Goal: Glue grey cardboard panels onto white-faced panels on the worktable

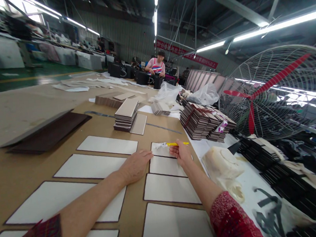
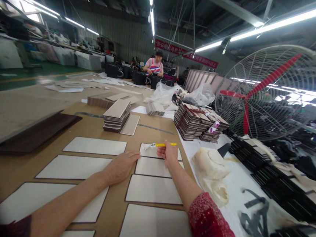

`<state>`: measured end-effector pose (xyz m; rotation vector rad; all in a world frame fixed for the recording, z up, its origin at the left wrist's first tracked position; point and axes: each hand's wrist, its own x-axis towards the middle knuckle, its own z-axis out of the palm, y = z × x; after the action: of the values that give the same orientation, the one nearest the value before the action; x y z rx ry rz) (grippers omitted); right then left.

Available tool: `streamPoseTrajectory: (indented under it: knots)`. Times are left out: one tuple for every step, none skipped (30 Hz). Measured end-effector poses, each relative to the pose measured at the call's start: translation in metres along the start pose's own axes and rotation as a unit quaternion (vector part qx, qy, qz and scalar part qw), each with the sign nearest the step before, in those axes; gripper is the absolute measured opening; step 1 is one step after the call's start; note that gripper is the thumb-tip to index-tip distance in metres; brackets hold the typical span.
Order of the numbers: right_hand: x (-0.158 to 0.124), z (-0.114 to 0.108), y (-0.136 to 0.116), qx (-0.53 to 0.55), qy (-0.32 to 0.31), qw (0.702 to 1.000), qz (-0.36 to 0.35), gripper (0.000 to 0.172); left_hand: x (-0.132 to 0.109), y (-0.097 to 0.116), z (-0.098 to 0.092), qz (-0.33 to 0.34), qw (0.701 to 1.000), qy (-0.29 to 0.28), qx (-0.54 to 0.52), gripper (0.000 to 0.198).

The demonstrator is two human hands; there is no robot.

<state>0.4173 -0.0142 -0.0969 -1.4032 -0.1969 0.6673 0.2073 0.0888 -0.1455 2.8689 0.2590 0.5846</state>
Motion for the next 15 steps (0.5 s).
streamPoseTrajectory:
  knots:
    - [0.001,-0.002,-0.002,-0.006,0.003,1.000,-0.003,0.021,0.000,-0.001,0.001,0.002,1.000,0.001,0.001,0.050]
    - [0.001,-0.006,-0.004,-0.012,0.006,1.000,-0.005,0.020,0.000,-0.001,0.002,0.004,1.000,0.001,0.002,0.051]
    - [0.002,-0.009,-0.006,-0.018,0.011,1.000,-0.008,0.020,0.000,-0.002,0.004,0.005,1.000,0.002,0.003,0.051]
    - [0.003,-0.013,-0.008,-0.026,0.017,0.999,-0.010,0.020,-0.001,-0.004,0.006,0.006,1.000,0.003,0.004,0.052]
    - [0.004,-0.018,-0.011,-0.034,0.025,0.999,-0.012,0.022,-0.001,-0.005,0.007,0.007,1.000,0.005,0.005,0.052]
    - [0.005,-0.022,-0.013,-0.043,0.034,0.998,-0.015,0.024,-0.001,-0.006,0.009,0.007,1.000,0.006,0.006,0.052]
    - [0.006,-0.027,-0.015,-0.052,0.044,0.998,-0.017,0.025,-0.001,-0.007,0.011,0.007,1.000,0.008,0.006,0.053]
    - [0.007,-0.032,-0.017,-0.062,0.054,0.996,-0.019,0.027,-0.001,-0.007,0.012,0.007,1.000,0.009,0.007,0.052]
    - [0.008,-0.038,-0.019,-0.073,0.065,0.995,-0.022,0.029,-0.001,-0.008,0.013,0.007,1.000,0.009,0.007,0.052]
    - [0.010,-0.043,-0.021,-0.083,0.075,0.993,-0.026,0.030,-0.001,-0.008,0.013,0.008,1.000,0.010,0.008,0.052]
    - [0.010,-0.048,-0.023,-0.094,0.084,0.992,-0.030,0.030,-0.001,-0.008,0.013,0.008,1.000,0.010,0.008,0.051]
    - [0.011,-0.053,-0.025,-0.104,0.093,0.990,-0.035,0.031,-0.001,-0.008,0.013,0.009,1.000,0.010,0.009,0.051]
    - [0.011,-0.058,-0.026,-0.115,0.101,0.987,-0.042,0.030,-0.001,-0.008,0.013,0.009,1.000,0.010,0.009,0.051]
    - [0.011,-0.062,-0.028,-0.125,0.108,0.985,-0.048,0.030,-0.001,-0.008,0.013,0.010,1.000,0.010,0.010,0.051]
    - [0.011,-0.066,-0.029,-0.135,0.114,0.983,-0.055,0.030,-0.001,-0.008,0.013,0.010,1.000,0.010,0.011,0.051]
